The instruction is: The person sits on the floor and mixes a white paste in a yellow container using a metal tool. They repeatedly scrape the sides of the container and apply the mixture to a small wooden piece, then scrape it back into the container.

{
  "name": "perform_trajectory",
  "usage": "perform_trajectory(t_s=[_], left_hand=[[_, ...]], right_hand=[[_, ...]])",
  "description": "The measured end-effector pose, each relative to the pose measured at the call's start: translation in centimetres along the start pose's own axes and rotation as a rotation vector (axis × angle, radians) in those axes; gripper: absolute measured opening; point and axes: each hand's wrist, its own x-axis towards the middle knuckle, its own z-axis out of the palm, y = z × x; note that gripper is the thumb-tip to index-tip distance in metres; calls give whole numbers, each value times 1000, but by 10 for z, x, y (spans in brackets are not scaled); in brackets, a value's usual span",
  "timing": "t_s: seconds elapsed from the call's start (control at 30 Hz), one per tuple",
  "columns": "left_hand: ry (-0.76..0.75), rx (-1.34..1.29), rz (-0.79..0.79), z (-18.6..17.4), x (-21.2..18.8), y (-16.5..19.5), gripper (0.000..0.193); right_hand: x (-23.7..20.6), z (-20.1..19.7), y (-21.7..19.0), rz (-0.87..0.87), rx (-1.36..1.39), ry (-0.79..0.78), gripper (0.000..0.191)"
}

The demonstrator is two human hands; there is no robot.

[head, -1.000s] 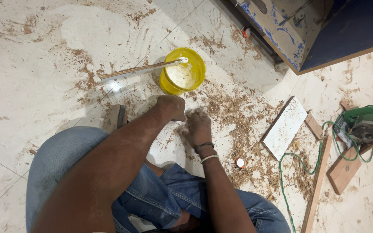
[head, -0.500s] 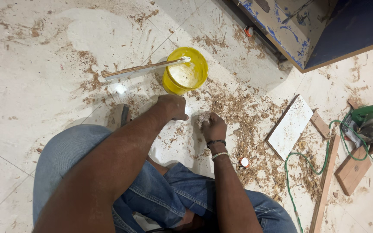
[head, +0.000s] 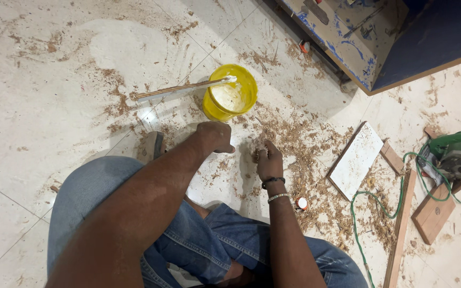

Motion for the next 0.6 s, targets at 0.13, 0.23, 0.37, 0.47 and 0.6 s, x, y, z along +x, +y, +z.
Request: perform_trajectory(t_s=[0.13,0.23,0.37,0.47,0.6], left_hand=[[6,10,-11,0,4,2,65],[-26,11,-27,0,9,2,65],[-53,57,-34,2,15,3,70],[-77,60,-45,5,18,2,74],[-108,26,-59,6,18,-1,70]], right_hand=[[9,-2,9,-115,98,-42,50],[7,-5,7,-163,-137,-22,52],[-3,-5,-12,43,-280,-19,36],[-5,-4,-23,-112,-427,76,29],[0,3,-17,-62,-403,42,33]])
